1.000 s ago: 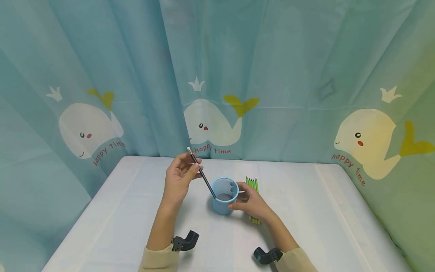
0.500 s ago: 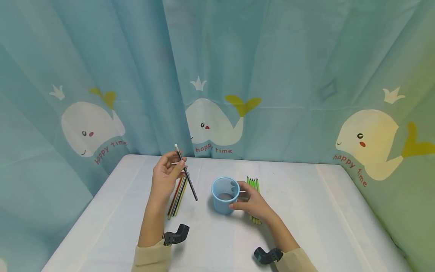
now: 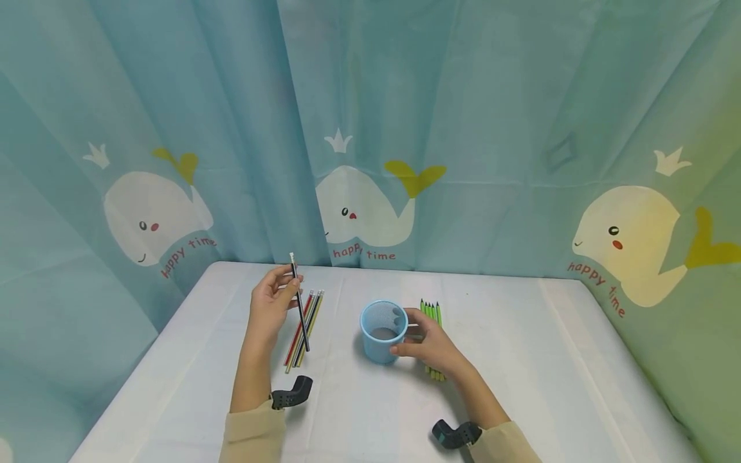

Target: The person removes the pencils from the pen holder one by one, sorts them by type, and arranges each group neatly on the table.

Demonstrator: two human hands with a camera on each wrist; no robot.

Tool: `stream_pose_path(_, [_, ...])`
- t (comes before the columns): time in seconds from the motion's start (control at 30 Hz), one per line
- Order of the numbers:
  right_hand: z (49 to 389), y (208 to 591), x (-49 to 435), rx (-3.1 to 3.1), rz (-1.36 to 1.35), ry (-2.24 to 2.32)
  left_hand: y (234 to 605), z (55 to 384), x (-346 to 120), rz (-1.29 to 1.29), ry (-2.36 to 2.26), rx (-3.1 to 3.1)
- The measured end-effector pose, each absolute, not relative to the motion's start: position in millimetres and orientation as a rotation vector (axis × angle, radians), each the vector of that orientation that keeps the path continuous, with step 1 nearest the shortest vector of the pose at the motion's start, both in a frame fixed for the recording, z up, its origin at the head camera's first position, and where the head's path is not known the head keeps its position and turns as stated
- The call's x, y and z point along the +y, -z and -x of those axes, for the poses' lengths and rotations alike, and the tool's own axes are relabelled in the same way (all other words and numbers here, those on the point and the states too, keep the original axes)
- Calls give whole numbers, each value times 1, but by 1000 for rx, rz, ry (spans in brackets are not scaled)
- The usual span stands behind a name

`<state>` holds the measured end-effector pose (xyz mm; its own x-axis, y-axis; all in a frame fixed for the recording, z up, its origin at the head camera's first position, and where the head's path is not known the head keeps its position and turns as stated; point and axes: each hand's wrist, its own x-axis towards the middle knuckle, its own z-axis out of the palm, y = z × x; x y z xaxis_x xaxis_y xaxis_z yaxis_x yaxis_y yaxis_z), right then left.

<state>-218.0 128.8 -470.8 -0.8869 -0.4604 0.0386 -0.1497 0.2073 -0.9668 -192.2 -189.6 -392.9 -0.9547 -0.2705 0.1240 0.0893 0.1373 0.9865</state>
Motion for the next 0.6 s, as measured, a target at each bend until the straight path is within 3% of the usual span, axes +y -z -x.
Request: stream_pose_path(0.6, [220, 472, 130, 2222, 611, 1733, 431, 207, -205, -268, 1794, -2321])
